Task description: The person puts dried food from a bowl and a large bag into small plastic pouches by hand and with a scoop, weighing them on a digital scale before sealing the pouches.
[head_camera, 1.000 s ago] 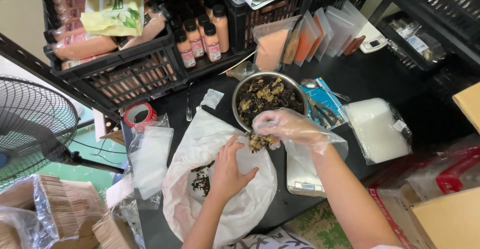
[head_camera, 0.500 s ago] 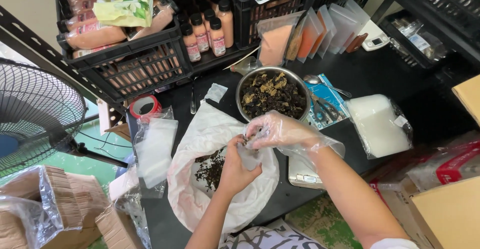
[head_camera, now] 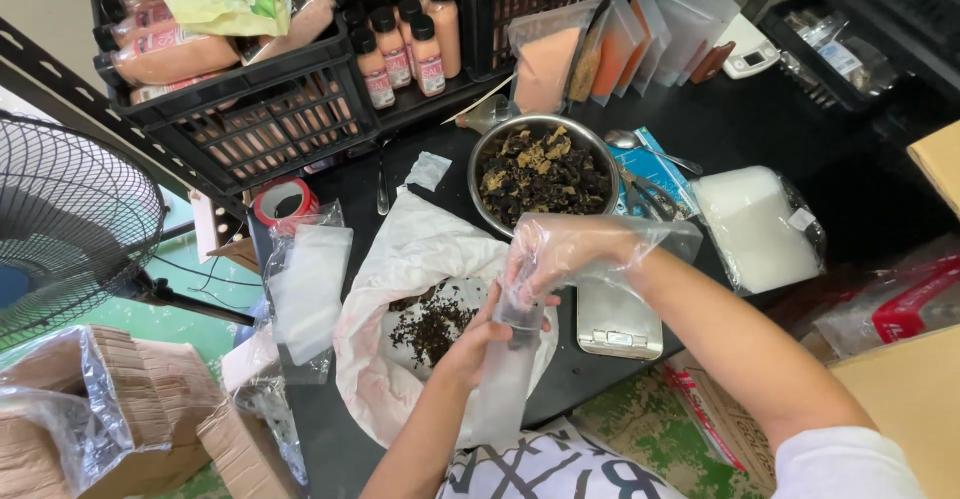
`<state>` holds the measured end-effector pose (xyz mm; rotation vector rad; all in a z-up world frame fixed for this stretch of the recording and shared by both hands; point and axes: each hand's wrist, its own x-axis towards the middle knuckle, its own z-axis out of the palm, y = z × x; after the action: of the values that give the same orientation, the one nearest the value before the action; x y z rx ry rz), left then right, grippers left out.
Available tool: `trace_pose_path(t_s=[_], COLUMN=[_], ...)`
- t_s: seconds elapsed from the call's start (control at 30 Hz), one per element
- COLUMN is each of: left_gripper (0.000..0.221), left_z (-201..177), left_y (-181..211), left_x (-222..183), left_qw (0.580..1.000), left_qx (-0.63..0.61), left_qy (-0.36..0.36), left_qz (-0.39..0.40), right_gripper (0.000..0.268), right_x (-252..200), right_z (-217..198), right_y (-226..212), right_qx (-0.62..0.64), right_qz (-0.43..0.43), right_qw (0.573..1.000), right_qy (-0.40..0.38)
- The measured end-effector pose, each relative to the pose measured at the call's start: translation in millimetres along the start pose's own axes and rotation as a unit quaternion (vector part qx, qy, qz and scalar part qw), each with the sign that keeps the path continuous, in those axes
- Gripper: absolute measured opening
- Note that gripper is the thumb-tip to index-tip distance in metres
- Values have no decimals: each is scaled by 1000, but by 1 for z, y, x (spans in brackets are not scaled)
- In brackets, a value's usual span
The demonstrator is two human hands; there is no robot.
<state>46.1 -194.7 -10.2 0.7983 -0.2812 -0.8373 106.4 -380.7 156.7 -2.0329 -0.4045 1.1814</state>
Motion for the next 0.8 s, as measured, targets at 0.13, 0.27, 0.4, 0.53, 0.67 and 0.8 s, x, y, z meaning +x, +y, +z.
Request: trace_pose_path(t_s=[0.13,0.27,0.4,0.53,0.67,0.8], left_gripper=[92,88,87,90,92,95], left_z=[-11,-16,-19,-18,-12,-11], left_y=[-42,-54,-47,-41,-28,-31], left_x=[9,7,-4,-11,-14,-12], left_qw=[972,953,962,970,973,973], left_qx=[-205,-262,-243,-203,-183,-179], left_qy=[-112,-151,-120,-131,-137,-144], left_qz=[14,21,26,23,34,11], right_gripper=[22,14,31,16,30,19], right_x=[15,46,33,44,18,43], right_z=[-8,2,17,26,13,23], right_y=[-1,46,27,52,-1,41], right_qx=[-31,35,34,-56,22,-71], right_qz=[5,1,-88,-214,-225,-210], right_qw=[995,996,995,974,973,973], right_qy=[-92,-84,-20,-48,37,-57])
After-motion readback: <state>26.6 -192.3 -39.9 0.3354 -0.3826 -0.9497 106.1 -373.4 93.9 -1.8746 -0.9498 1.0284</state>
